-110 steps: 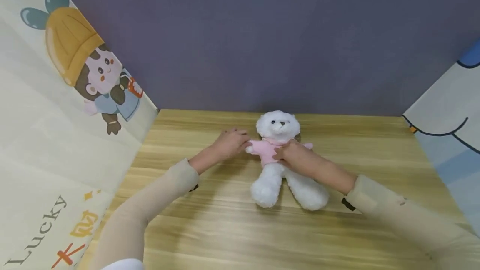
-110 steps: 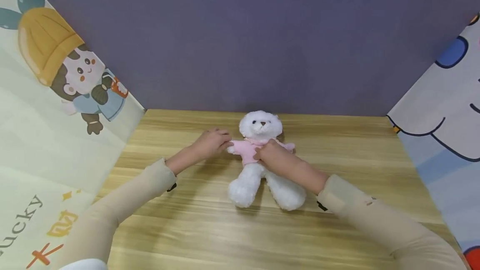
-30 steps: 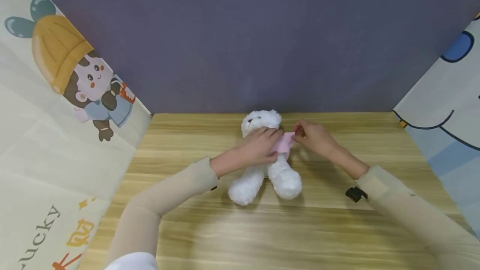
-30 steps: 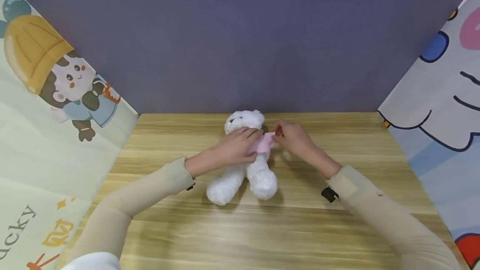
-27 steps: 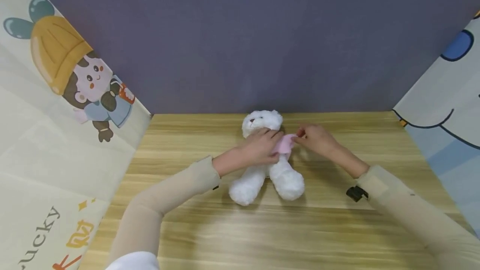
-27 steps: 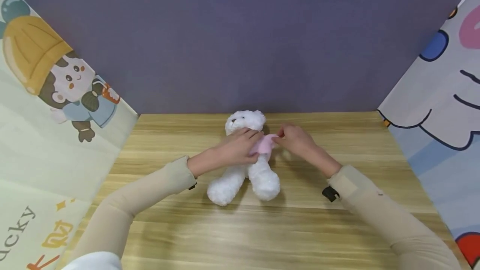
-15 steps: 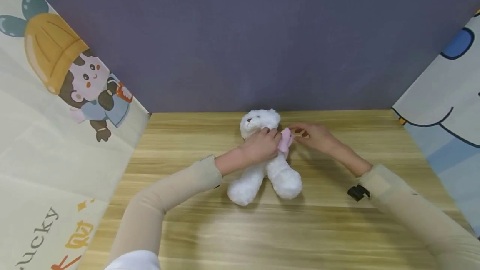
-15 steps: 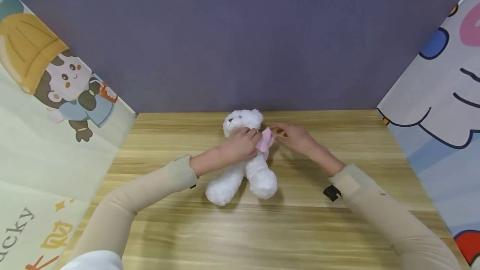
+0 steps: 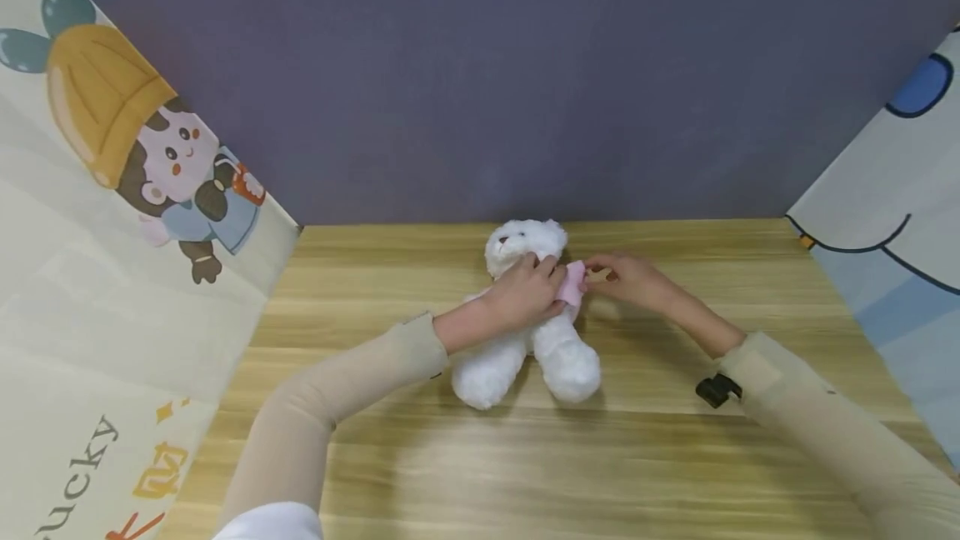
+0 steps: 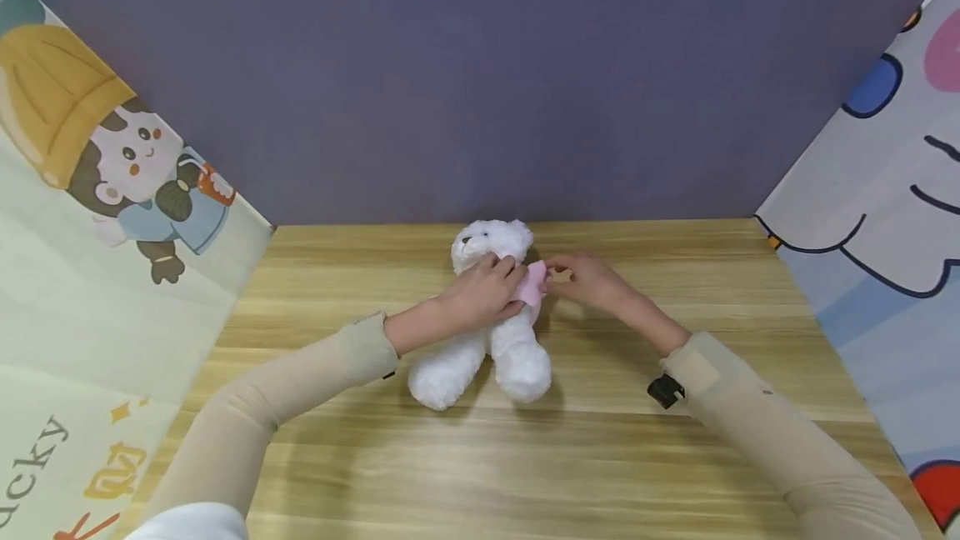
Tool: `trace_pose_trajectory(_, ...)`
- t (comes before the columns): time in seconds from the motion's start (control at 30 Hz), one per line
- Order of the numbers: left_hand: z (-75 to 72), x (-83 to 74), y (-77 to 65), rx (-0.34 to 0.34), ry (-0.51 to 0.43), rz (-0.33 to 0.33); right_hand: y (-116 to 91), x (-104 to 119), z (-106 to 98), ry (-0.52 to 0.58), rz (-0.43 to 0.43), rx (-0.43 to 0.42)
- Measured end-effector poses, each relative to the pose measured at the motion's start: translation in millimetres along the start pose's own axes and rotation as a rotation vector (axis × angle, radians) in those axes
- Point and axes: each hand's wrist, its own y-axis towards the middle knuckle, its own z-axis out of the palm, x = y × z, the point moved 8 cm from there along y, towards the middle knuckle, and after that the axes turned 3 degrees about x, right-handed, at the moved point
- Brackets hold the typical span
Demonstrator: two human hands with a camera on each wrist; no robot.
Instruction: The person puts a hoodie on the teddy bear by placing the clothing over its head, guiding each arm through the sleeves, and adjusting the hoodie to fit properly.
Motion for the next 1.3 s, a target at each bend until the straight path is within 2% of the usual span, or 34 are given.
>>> trace_pose_trajectory(0.1, 1.2, 1.5, -0.2, 0.025, -0.039, -0.036, 0, -3, 3, 0.076, 0.0, -0.009)
trace_pose_trajectory(0.23, 0.7, 9.6, 3.3, 0.018, -0.089, -0.147, -2, -5, 2, 0.209, 0.05, -0.02)
trace_pose_trajectory(0.33, 1.2, 14.5, 6.4, -0.014, -0.059, -0.211, -4, 2, -1, 0.204, 0.028, -0.05)
trace_pose_trajectory(0.4, 1.6, 16.0, 6.8, -0.031, -0.045, -0.234, -6, 9, -2, 0.126, -0.01, -0.115)
trace_pose_trajectory(0.5, 3.8, 15.9, 6.6, -0.027, -0.046, -0.224, -11, 22, 0, -0.057, -0.069, -0.202)
trace_pose_trajectory(0.6, 3.2, 15.4, 6.7, -0.013, -0.062, -0.19, -15, 31, 7, -0.228, -0.091, -0.232)
trace_pose_trajectory(0.73, -0.6, 14.6, 8.6, 0.035, -0.105, -0.134, -17, 38, 14, -0.345, -0.112, -0.242)
trace_pose_trajectory(0.83, -1.3, 13.4, 11.2, 0.09, -0.144, -0.112, -19, 41, 13, -0.361, -0.135, -0.263)
trace_pose_trajectory(0.9, -0.2, 13.8, 14.6, 0.091, -0.124, -0.143, -23, 47, 13, -0.36, -0.181, -0.28)
trace_pose_trajectory(1.07, 9.3, 10.7, 25.9, 0.04, 0.048, -0.233, -32, 67, 22, -0.332, -0.346, -0.318)
trace_pose_trajectory(1.17, 14.2, 10.6, 27.2, 0.076, 0.079, -0.22, -36, 64, 24, -0.339, -0.33, -0.31)
trace_pose_trajectory(1.3, 15.4, 16.1, 20.7, 0.177, -0.028, -0.193, -38, 44, 15, -0.273, -0.23, -0.272)
